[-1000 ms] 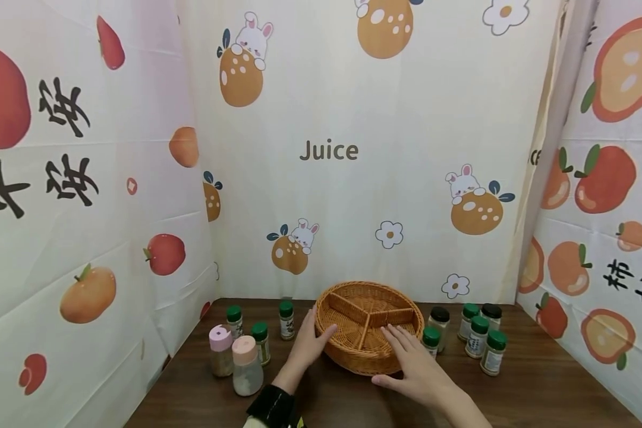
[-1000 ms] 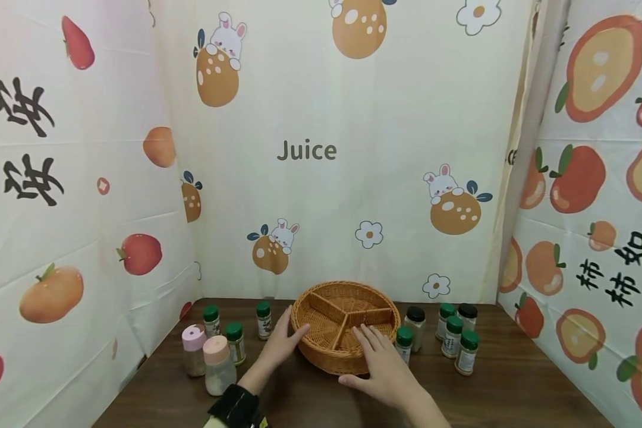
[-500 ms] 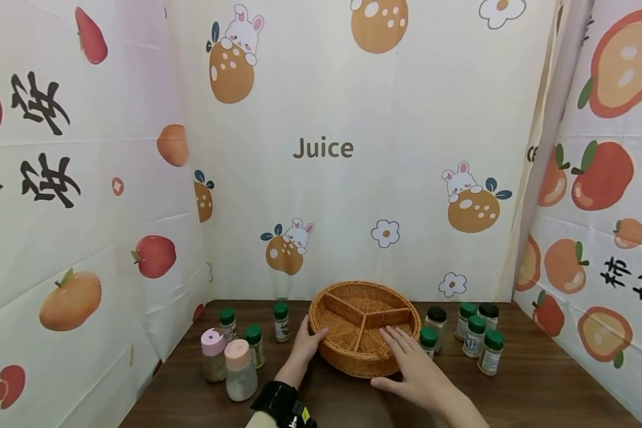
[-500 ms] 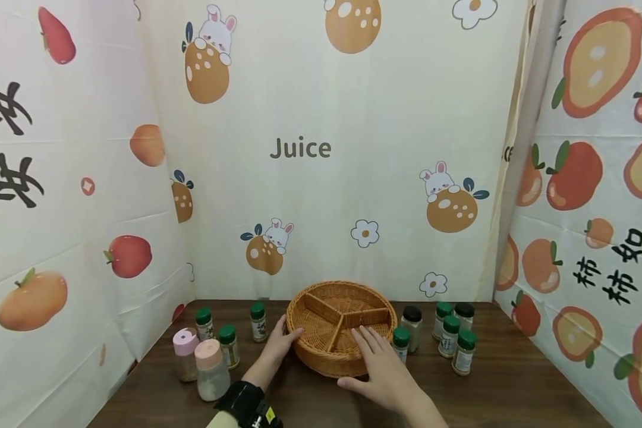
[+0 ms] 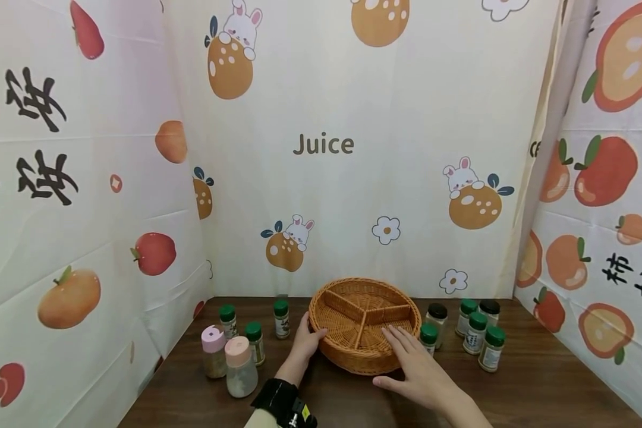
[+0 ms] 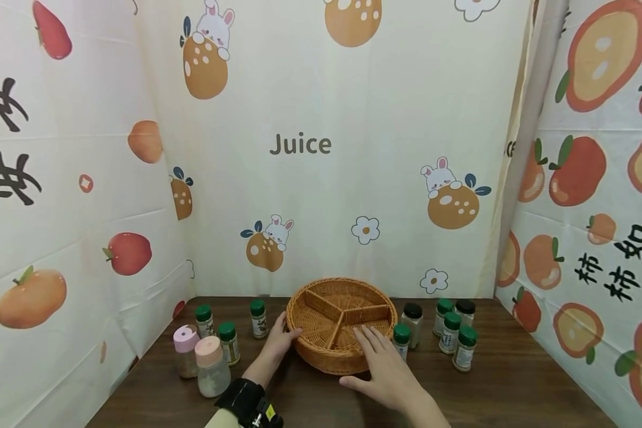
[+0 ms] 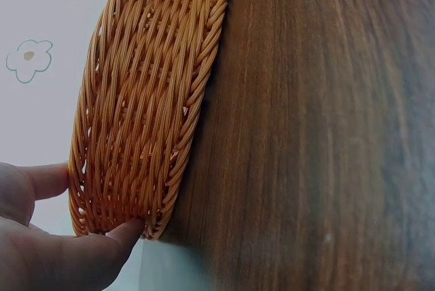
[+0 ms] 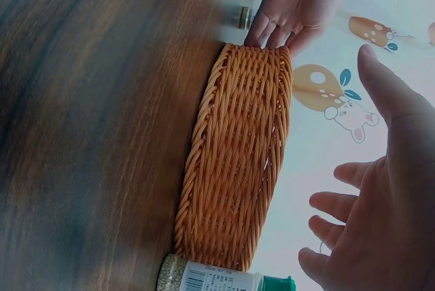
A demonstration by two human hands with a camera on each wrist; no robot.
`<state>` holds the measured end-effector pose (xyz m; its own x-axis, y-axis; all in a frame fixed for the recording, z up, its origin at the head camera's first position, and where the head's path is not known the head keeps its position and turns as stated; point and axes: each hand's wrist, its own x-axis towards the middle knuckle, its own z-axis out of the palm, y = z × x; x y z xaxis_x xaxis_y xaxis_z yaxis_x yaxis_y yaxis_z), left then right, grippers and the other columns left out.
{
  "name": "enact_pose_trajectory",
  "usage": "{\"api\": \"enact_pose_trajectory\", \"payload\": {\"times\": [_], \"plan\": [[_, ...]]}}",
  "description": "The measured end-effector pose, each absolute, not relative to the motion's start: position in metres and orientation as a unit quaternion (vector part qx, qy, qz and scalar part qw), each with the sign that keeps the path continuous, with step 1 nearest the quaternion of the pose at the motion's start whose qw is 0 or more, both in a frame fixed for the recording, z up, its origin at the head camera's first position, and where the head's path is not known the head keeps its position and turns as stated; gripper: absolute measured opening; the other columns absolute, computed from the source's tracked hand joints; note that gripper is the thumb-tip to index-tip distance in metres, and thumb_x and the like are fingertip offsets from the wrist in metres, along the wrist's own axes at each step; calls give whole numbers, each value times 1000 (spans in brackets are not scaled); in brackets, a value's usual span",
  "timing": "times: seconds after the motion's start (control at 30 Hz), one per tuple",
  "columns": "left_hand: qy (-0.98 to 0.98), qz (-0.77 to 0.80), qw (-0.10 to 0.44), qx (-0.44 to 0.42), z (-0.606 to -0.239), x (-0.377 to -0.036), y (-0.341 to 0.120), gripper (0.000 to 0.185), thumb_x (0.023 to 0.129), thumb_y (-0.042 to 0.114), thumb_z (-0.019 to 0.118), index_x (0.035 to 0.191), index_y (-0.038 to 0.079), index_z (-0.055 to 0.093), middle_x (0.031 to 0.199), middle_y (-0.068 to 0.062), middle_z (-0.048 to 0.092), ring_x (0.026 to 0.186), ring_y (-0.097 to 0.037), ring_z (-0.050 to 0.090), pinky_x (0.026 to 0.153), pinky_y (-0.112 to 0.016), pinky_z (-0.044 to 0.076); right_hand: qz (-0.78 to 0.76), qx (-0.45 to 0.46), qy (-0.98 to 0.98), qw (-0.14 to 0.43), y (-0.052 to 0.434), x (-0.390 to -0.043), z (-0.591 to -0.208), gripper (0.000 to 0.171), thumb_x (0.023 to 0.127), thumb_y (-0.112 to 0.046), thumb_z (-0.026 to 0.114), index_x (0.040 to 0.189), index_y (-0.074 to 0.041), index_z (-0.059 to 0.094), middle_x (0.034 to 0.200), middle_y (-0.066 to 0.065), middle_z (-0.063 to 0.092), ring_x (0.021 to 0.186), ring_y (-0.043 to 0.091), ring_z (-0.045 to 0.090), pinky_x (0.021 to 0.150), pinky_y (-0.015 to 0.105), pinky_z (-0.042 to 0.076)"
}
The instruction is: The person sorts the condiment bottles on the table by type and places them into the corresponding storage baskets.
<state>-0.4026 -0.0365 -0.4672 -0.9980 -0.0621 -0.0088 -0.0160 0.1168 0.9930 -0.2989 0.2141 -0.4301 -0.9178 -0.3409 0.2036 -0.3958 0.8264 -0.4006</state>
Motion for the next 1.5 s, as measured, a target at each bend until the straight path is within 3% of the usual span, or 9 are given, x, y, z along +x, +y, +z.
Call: {"api": "enact_pose_trajectory", "payload": {"times": [0.7,1.0,1.27,1.37,1.5], "plan": [[-770,-638,12,7,-472,-369,-58,79,95,3,62,156,-7,13,159,-36,15,147,-53,16,119,-64,19,226,201,-950,72,212,-292,-431,96,85,-65,65,158,-14,30,163,16,31,151,44,22,112,72,25],[-789,-613,-36,-18,-462,-344,-73,90,95,6,63,156,-7,-2,159,-40,5,145,-58,11,118,-67,16,226,207,-949,79,211,-290,-430,97,85,-67,64,158,-13,31,162,16,31,150,45,25,111,70,29],[-770,-632,-89,-32,-460,-329,-83,100,96,6,63,154,-7,-16,158,-40,-12,145,-58,-4,118,-68,7,234,207,-946,86,211,-291,-433,98,84,-70,62,158,-12,30,162,17,30,149,46,25,110,71,29],[-767,-635,-88,-32,-471,-331,-87,106,93,9,68,154,-6,-17,158,-39,-13,145,-58,-5,117,-69,4,233,203,-947,89,212,-291,-434,99,84,-72,60,158,-13,31,163,15,30,149,44,26,110,70,30],[-758,-641,-113,-25,-515,-355,-100,124,84,28,80,157,2,-18,162,-33,-13,148,-54,-6,118,-68,4,235,200,-947,87,213,-291,-434,98,84,-72,60,157,-13,31,163,15,30,150,44,25,110,71,29]]}}
